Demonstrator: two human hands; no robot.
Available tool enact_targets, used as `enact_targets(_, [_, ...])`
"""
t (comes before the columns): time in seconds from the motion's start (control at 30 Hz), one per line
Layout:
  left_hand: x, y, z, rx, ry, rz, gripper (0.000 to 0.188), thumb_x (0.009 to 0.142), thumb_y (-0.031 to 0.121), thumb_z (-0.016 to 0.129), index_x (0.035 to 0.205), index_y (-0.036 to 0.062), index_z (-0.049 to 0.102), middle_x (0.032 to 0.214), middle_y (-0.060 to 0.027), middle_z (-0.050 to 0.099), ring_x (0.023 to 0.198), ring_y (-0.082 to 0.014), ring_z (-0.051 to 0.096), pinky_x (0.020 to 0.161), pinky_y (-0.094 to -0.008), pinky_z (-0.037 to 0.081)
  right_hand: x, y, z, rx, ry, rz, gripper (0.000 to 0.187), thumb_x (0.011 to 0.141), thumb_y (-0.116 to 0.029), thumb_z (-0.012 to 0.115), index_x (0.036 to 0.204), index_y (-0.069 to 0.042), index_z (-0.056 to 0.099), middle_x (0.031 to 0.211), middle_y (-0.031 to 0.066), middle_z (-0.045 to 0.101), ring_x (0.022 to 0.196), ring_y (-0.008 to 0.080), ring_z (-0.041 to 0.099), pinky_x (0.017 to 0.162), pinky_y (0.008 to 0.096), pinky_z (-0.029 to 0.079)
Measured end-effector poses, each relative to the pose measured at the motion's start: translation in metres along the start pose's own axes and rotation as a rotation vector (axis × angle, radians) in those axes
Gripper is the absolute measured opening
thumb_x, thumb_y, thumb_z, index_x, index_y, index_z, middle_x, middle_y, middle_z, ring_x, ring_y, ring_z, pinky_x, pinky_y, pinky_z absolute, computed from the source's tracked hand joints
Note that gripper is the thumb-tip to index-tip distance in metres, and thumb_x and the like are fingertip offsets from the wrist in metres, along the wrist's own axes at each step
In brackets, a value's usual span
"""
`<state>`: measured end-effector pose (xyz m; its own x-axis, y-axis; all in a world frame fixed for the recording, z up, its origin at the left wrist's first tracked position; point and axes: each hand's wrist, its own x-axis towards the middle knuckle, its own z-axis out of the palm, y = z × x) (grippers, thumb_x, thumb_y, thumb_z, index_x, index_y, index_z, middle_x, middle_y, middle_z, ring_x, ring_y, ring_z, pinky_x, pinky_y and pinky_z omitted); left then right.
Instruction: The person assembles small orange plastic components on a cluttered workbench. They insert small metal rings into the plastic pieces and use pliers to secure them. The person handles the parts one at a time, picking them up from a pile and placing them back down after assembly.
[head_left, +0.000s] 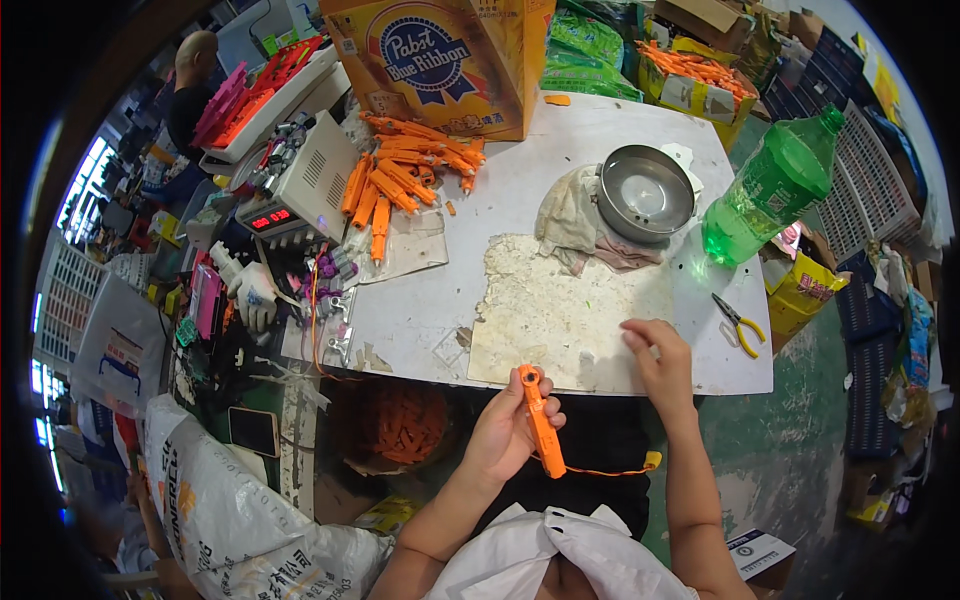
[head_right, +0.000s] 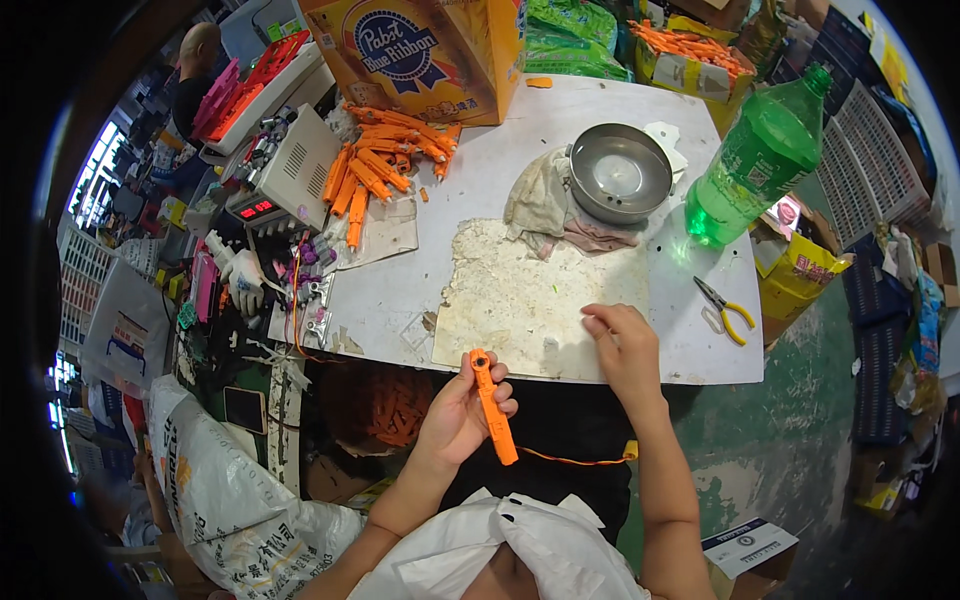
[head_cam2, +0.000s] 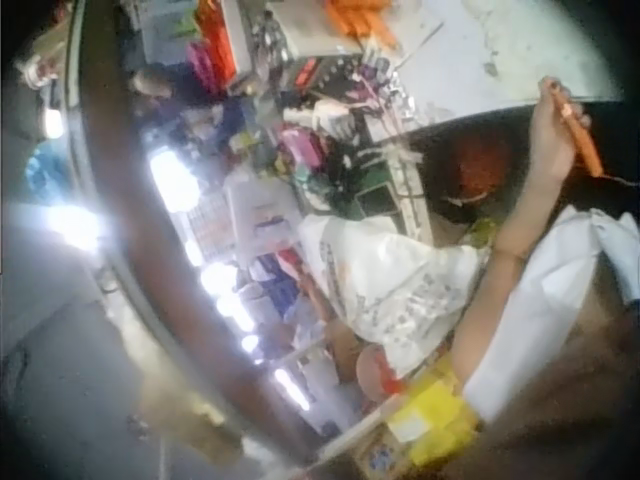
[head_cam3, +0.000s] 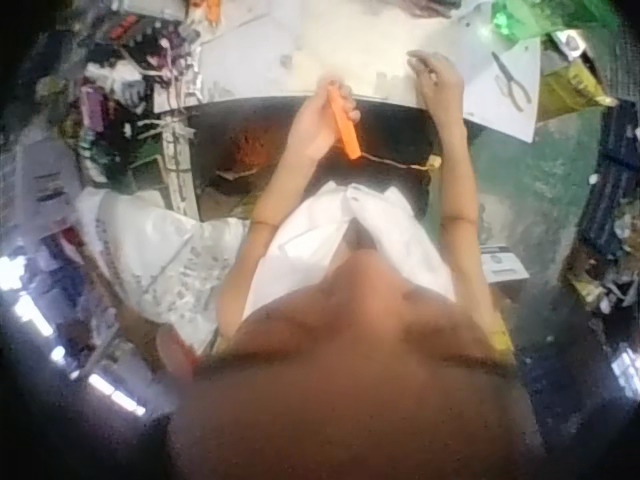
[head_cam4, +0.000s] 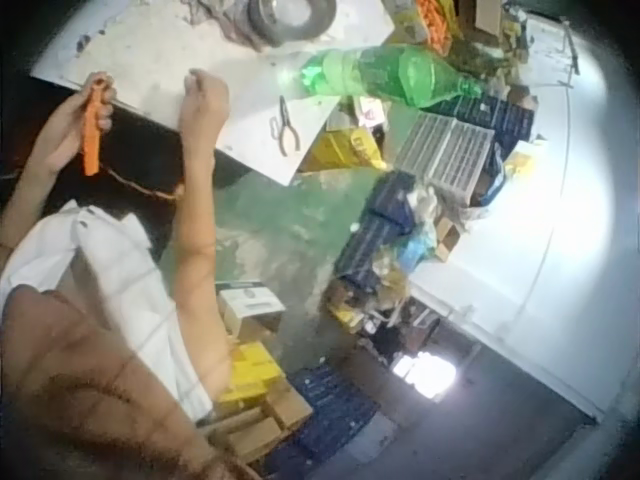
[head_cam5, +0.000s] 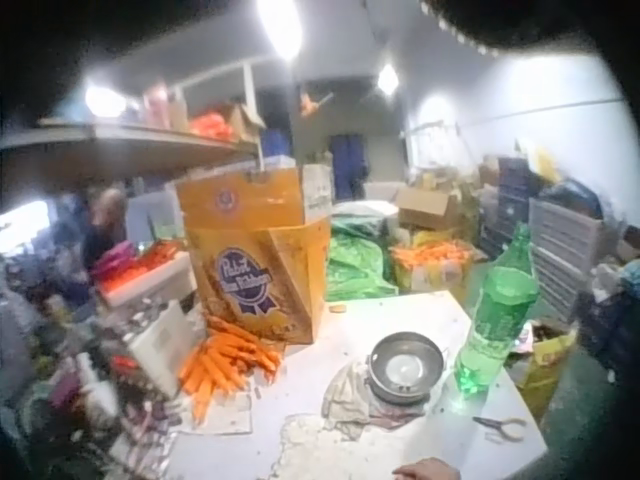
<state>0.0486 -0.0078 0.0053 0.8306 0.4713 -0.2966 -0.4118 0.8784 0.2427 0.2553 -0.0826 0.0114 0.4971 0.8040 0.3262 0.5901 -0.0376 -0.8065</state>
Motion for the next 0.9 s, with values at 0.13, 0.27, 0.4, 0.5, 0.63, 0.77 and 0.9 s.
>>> enact_targets(0.13, [0.001,0.001,-0.001,0.026,0.008,0.000,0.030,0.099,0.037,0.036,0.106,0.0093,0.048,0.091,-0.0031,0.046,0.077,-0.0149,0.047,0.073,-0.0298,0.042,-0.001,0.000,0.009,-0.206,-0.218,-0.266,0.016,0.076,-0.003,0.066,0.091,-0.004,0.063,0.087,0.0092,0.061,0.083,0.0264,0.058,0.074,0.0340,0.048])
enact_targets(0.27, [0.001,-0.001,-0.003,-0.005,0.005,-0.026,0.030,0.099,0.036,0.036,0.106,0.0093,0.048,0.092,-0.0032,0.046,0.077,-0.0147,0.047,0.072,-0.0296,0.042,0.009,0.001,0.010,-0.349,-0.444,-0.470,0.024,0.071,-0.001,0.060,0.094,-0.006,0.062,0.093,0.0072,0.060,0.090,0.0236,0.056,0.079,0.0336,0.048])
enact_targets(0.4, [0.002,-0.001,-0.006,-0.009,-0.001,-0.058,0.030,0.099,0.036,0.036,0.106,0.0091,0.047,0.092,-0.0031,0.046,0.076,-0.0145,0.046,0.072,-0.0294,0.042,0.016,0.008,0.008,-0.398,-0.540,-0.537,0.027,0.069,-0.003,0.058,0.095,-0.004,0.062,0.093,0.0071,0.060,0.092,0.0229,0.056,0.080,0.0324,0.048])
enact_targets(0.5, [0.004,-0.002,-0.005,0.005,-0.003,-0.067,0.030,0.099,0.036,0.037,0.105,0.0089,0.047,0.092,-0.0030,0.046,0.076,-0.0143,0.047,0.072,-0.0293,0.042,0.016,0.016,0.011,-0.398,-0.523,-0.484,0.022,0.070,-0.004,0.060,0.092,-0.003,0.063,0.088,0.0071,0.061,0.089,0.0228,0.057,0.077,0.0314,0.048])
enact_targets(0.63, [0.007,-0.005,-0.002,0.023,-0.039,-0.062,0.029,0.098,0.036,0.039,0.104,0.0088,0.048,0.091,-0.0028,0.047,0.076,-0.0143,0.048,0.071,-0.0293,0.042,0.012,0.005,0.019,-0.167,-0.253,-0.293,0.014,0.072,-0.002,0.064,0.087,-0.003,0.065,0.080,0.0071,0.064,0.079,0.0231,0.061,0.069,0.0310,0.049])
enact_targets(0.77, [0.011,-0.008,-0.003,0.013,0.003,-0.034,0.028,0.097,0.034,0.043,0.102,0.0067,0.049,0.089,-0.0039,0.051,0.078,-0.0168,0.053,0.072,-0.0331,0.046,-0.003,-0.038,0.020,0.201,-0.138,-0.055,0.013,0.073,0.003,0.065,0.085,-0.003,0.066,0.078,0.0079,0.066,0.072,0.0235,0.062,0.064,0.0307,0.049])
enact_targets(0.9, [0.011,-0.012,0.003,-0.004,0.003,-0.035,0.027,0.098,0.032,0.043,0.103,0.0073,0.053,0.090,-0.0035,0.056,0.078,-0.0167,0.055,0.072,-0.0341,0.049,-0.011,-0.052,0.028,0.064,-0.050,-0.280,0.016,0.072,0.006,0.064,0.086,-0.003,0.064,0.078,0.0069,0.065,0.072,0.0222,0.062,0.063,0.0298,0.049])
